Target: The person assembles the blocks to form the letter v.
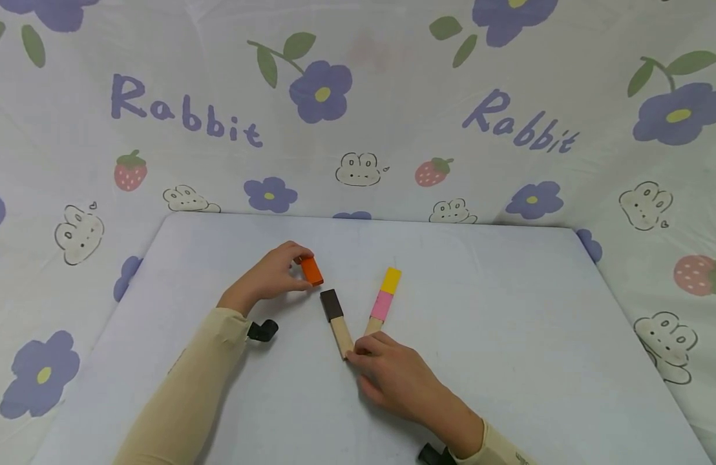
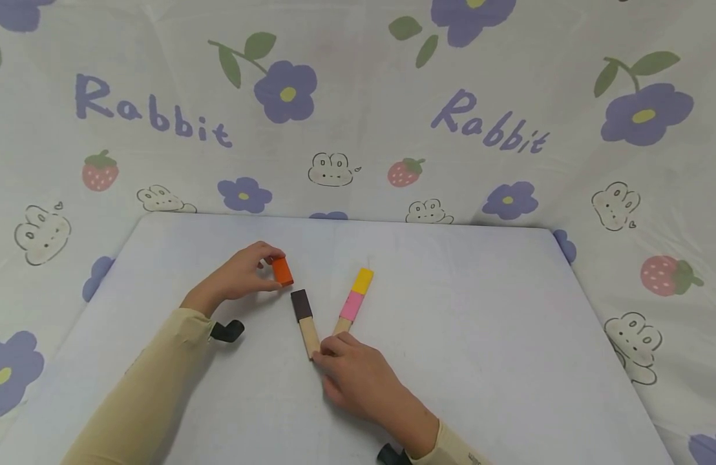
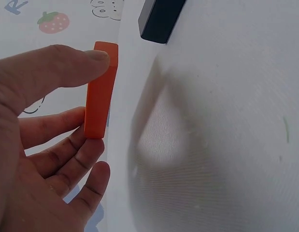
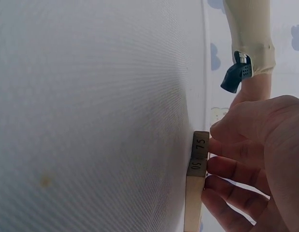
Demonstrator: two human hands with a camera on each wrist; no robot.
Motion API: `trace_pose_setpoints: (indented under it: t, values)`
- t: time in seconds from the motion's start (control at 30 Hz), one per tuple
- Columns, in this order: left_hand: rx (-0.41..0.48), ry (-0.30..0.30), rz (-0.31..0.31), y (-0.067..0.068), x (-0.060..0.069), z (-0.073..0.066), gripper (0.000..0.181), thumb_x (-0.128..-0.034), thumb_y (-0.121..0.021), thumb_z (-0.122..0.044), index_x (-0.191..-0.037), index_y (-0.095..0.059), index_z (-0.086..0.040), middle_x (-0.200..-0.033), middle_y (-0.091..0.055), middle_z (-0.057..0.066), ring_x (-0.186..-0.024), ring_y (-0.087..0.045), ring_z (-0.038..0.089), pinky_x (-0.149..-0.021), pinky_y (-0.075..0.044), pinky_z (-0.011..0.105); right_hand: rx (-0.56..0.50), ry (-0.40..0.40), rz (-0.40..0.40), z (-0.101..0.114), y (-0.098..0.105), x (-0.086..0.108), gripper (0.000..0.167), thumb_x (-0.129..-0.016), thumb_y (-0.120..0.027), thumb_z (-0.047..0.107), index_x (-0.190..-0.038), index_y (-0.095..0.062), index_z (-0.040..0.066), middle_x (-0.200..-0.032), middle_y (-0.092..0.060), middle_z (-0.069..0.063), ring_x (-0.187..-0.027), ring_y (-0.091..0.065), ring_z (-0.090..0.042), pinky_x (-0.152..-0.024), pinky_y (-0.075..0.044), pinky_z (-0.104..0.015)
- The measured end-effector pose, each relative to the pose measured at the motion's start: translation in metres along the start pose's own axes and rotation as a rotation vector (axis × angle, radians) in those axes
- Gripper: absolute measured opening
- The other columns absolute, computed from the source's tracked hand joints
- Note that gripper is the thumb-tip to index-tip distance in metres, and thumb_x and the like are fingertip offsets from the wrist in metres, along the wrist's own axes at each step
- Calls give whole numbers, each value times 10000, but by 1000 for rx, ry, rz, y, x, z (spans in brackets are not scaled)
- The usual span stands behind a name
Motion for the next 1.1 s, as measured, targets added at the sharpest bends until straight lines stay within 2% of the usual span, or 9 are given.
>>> trace_pose_setpoints:
  t: [0.67, 1.1]
  values:
    - [10, 9, 13, -7, -5, -4, 625, -911, -867, -181, -1456, -622, 3, -1401, -594, 164, -1263, -567, 351, -1109, -481, 506, -4, -26, 24, -3, -3, 0, 374, -959, -801, 170, -1331, -793, 139, -1231, -667, 14, -1169, -588, -152, -886, -578, -308]
    - [14, -14, 22, -11, -7, -7, 638, -899, -883, -187, -1446, -627, 17, -1387, -600, 170, -1255, -573, 355, -1124, -462, 513, -16, -31, 35, -3, -3, -1, 385, -963, -801, 170, -1347, -786, 137, -1239, -667, 13, -1168, -584, -151, -869, -575, -297]
Point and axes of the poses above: each hand's wrist, its own x-axis away from the middle knuckle, its own y-axis out of the back of the hand, z = x × y, the point moved 10 cm from there along -x, towards the middle knuckle
